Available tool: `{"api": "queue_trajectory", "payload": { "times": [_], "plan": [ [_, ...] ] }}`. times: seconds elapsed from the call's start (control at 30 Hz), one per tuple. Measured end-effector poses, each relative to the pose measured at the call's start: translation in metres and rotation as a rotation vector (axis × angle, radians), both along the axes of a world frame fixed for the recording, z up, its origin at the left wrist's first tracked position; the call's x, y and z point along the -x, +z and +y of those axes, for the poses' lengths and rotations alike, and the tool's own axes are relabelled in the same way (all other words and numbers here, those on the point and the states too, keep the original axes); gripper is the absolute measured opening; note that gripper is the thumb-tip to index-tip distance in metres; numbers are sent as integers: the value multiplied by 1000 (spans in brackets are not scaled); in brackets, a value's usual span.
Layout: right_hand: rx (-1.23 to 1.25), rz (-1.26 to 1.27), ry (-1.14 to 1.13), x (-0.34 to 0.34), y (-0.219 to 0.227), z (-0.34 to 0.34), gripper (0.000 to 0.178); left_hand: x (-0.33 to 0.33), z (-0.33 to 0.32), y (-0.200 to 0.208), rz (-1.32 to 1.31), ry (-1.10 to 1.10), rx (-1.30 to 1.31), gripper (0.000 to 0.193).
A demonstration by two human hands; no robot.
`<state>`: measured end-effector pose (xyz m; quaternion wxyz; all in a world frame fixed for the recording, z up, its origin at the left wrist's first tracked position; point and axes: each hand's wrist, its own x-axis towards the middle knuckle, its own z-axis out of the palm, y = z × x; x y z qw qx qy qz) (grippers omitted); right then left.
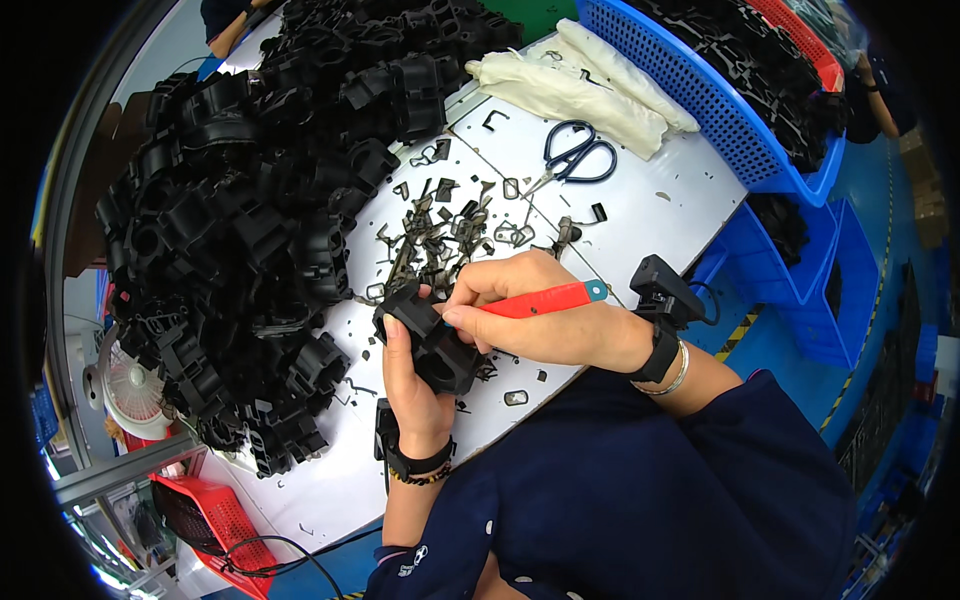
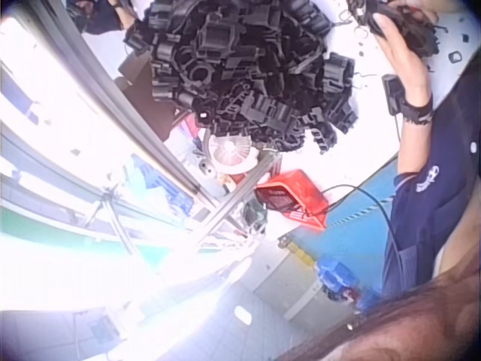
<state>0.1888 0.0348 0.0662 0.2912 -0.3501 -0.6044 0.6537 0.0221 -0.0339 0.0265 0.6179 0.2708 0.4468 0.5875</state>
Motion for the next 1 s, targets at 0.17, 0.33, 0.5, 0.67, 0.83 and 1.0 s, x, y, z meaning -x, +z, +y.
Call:
{"api": "queue_trajectory", "payload": {
  "times": [0.17,0.33,0.5,0.67,0.83,1.0],
  "plan": [
    [257,232,60,0,-7,6,17,1,0,-4,-164,-9,-30,60],
    [464,578,160,-8,-24,8,25,-4,0,8,-144,-20,28,67],
    [230,413,-102,-12,-9,13,13,2,0,-10,-210,-51,-170,62],
    [-19,237,-210,0,-3,3,14,0,1,-3,-69,-86,-146,60],
    [-86,148,-161,1,1,4,13,-3,2,0,87,-104,-136,65],
    [-53,49,-139,2,8,3,13,-1,1,-4,84,-122,-146,66]
  ]
}}
